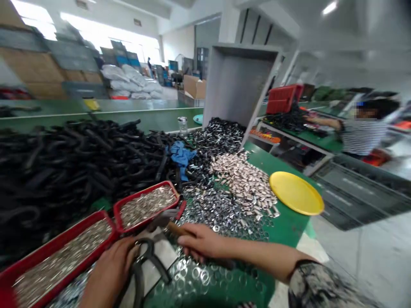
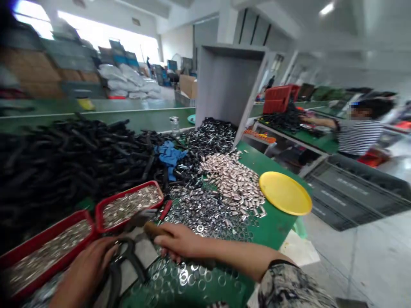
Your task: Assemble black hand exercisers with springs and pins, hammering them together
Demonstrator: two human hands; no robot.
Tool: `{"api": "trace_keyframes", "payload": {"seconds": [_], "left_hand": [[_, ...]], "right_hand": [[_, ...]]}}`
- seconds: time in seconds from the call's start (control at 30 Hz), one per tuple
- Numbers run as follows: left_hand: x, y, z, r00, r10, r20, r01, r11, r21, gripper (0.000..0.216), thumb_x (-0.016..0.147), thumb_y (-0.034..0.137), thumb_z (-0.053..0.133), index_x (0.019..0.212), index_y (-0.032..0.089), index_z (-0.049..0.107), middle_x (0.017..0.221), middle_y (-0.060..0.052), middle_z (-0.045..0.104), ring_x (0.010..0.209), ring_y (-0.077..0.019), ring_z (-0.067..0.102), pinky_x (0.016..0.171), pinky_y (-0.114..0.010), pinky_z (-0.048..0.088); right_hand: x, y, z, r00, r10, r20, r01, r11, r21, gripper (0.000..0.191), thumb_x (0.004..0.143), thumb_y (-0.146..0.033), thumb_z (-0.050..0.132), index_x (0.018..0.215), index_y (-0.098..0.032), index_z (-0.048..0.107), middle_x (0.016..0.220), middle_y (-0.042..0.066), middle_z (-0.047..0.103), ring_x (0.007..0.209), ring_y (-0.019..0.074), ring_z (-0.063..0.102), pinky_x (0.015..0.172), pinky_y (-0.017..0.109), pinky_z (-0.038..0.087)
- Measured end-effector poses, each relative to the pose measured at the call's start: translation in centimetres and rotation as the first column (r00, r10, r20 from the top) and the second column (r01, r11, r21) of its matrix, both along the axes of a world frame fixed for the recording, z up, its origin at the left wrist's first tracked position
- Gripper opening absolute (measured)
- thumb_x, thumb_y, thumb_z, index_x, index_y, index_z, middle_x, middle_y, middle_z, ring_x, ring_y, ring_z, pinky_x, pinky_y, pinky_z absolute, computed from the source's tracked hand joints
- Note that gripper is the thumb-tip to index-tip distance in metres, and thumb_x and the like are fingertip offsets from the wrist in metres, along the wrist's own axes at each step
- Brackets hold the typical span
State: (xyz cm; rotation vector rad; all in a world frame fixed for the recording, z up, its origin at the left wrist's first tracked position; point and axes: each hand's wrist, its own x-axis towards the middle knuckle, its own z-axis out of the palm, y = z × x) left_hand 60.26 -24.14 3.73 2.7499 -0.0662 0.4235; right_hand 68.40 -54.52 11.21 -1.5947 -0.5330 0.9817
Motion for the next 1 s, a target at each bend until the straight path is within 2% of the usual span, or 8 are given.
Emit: {"api": "trace_keyframes", "payload": {"seconds": [0.13, 0.23, 0.37, 0.5, 0.67, 0.73, 0.83, 1.0], "left_hand": [[-1.3, -4.2, 3.0, 0.992, 0.108, 0.065, -0.104, 0.993, -0.061, 0.034, 0.100, 0.035, 0.043, 0.121, 0.017, 0.061, 0.124, -0.014, 0.065, 0.117, -0.0290, 0.059, 0.105, -0.048, 0.045], [-3.4, -5.3, 3.3, 0.993, 0.112, 0.023, -0.111, 0.993, -0.050, 0.027, 0.102, 0.026, 0.042, 0.117, 0.017, 0.063, 0.120, -0.012, 0.065, 0.114, -0.0255, 0.059, 0.104, -0.044, 0.045], [-5.9, -6.1, 3.6, 0.996, 0.079, -0.048, -0.079, 0.997, 0.003, 0.030, 0.102, 0.023, 0.043, 0.128, 0.016, 0.058, 0.128, -0.011, 0.063, 0.119, -0.0251, 0.055, 0.107, -0.044, 0.041], [-5.9, -6.6, 4.5, 0.993, 0.068, -0.092, -0.063, 0.996, 0.055, 0.030, 0.103, 0.025, 0.042, 0.126, 0.015, 0.059, 0.126, -0.011, 0.063, 0.118, -0.0260, 0.055, 0.107, -0.044, 0.041], [-4.9, -6.9, 5.3, 0.987, 0.075, -0.141, -0.052, 0.985, 0.164, 0.029, 0.102, 0.030, 0.045, 0.116, 0.012, 0.063, 0.116, -0.013, 0.065, 0.113, -0.0279, 0.055, 0.104, -0.044, 0.041], [-4.8, -7.0, 5.5, 0.985, 0.080, -0.151, -0.050, 0.980, 0.191, 0.028, 0.101, 0.030, 0.046, 0.113, 0.011, 0.064, 0.113, -0.012, 0.065, 0.111, -0.0280, 0.055, 0.103, -0.044, 0.041], [-4.7, -7.1, 5.6, 0.981, 0.080, -0.176, -0.038, 0.972, 0.230, 0.027, 0.101, 0.030, 0.048, 0.110, 0.010, 0.064, 0.107, -0.012, 0.065, 0.106, -0.0282, 0.055, 0.099, -0.043, 0.043], [-4.5, -7.1, 5.5, 0.984, 0.075, -0.163, -0.037, 0.974, 0.224, 0.027, 0.101, 0.028, 0.046, 0.111, 0.011, 0.064, 0.109, -0.012, 0.064, 0.108, -0.0280, 0.055, 0.101, -0.043, 0.042]], "right_hand": [[1.3, -1.8, 1.1, 0.946, 0.028, 0.324, 0.021, 0.989, -0.145, 0.051, 0.099, -0.059, 0.044, 0.134, -0.024, 0.056, 0.068, -0.003, 0.058, 0.059, 0.0132, 0.053, 0.056, 0.025, 0.040], [3.1, -1.3, 0.1, 0.910, 0.039, 0.413, 0.047, 0.979, -0.197, 0.047, 0.101, -0.060, 0.038, 0.105, -0.021, 0.063, 0.066, -0.001, 0.059, 0.062, 0.0162, 0.055, 0.060, 0.029, 0.040], [4.3, 0.2, -0.6, 0.885, 0.146, 0.442, -0.018, 0.960, -0.280, 0.048, 0.100, -0.061, 0.035, 0.083, -0.022, 0.056, 0.063, 0.000, 0.058, 0.060, 0.0176, 0.054, 0.060, 0.031, 0.040], [4.5, 1.7, 2.1, 0.811, 0.252, 0.528, -0.069, 0.937, -0.342, 0.047, 0.100, -0.059, 0.035, 0.079, -0.022, 0.055, 0.064, 0.000, 0.060, 0.061, 0.0179, 0.056, 0.062, 0.031, 0.040], [3.9, 4.4, 5.2, 0.679, 0.190, 0.709, -0.014, 0.969, -0.247, 0.043, 0.104, -0.052, 0.030, 0.087, -0.022, 0.056, 0.070, 0.002, 0.063, 0.062, 0.0168, 0.057, 0.062, 0.029, 0.040], [3.9, 5.4, 4.7, 0.607, 0.266, 0.749, -0.025, 0.948, -0.317, 0.041, 0.104, -0.050, 0.031, 0.091, -0.021, 0.056, 0.073, 0.005, 0.065, 0.064, 0.0186, 0.059, 0.062, 0.030, 0.040], [4.3, 6.4, 3.1, 0.545, 0.478, 0.689, -0.115, 0.856, -0.504, 0.040, 0.102, -0.050, 0.035, 0.087, -0.020, 0.056, 0.072, 0.007, 0.065, 0.063, 0.0208, 0.059, 0.060, 0.030, 0.039], [5.0, 6.9, 2.3, 0.567, 0.434, 0.700, -0.112, 0.882, -0.457, 0.044, 0.105, -0.050, 0.027, 0.088, -0.020, 0.055, 0.079, 0.008, 0.068, 0.070, 0.0213, 0.063, 0.065, 0.031, 0.042]]}}
